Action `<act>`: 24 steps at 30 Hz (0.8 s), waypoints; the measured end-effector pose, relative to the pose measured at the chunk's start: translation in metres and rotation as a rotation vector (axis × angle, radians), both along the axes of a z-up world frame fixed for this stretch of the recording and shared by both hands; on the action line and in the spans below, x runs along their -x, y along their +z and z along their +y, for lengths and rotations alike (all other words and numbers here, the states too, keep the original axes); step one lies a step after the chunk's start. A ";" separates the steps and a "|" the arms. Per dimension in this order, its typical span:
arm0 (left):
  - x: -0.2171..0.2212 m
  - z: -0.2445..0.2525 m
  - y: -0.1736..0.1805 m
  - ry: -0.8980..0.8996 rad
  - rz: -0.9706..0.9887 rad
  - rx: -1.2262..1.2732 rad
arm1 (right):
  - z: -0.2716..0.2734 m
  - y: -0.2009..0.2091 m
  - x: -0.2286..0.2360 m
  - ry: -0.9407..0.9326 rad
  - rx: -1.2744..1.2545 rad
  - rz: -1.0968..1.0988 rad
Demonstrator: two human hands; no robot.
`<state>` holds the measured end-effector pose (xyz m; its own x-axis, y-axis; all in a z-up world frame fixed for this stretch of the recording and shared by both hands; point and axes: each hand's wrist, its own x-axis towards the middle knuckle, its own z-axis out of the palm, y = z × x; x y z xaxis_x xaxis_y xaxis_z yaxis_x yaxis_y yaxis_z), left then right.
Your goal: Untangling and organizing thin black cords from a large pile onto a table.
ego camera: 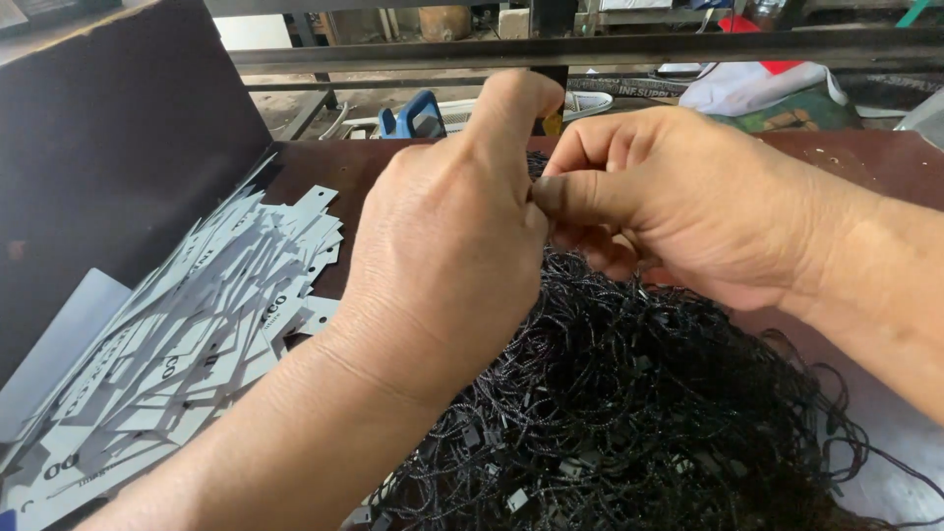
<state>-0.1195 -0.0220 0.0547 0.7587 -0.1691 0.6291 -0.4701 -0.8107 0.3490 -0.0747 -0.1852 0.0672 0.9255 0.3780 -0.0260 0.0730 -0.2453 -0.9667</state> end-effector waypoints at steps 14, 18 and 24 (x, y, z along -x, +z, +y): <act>0.018 -0.009 0.031 0.173 0.859 0.585 | -0.077 0.001 -0.071 -0.258 -0.130 -0.161; -0.005 0.006 0.018 0.117 0.770 0.913 | -0.111 -0.047 -0.092 -0.371 -0.081 -0.073; -0.064 0.006 -0.006 0.254 0.783 0.622 | -0.096 -0.057 -0.064 -0.480 0.517 -0.225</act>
<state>-0.0557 -0.0163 0.0492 0.9614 0.2394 -0.1357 0.2295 -0.4260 0.8751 -0.0108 -0.2816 0.0102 0.9898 -0.0790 0.1188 0.0257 -0.7203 -0.6931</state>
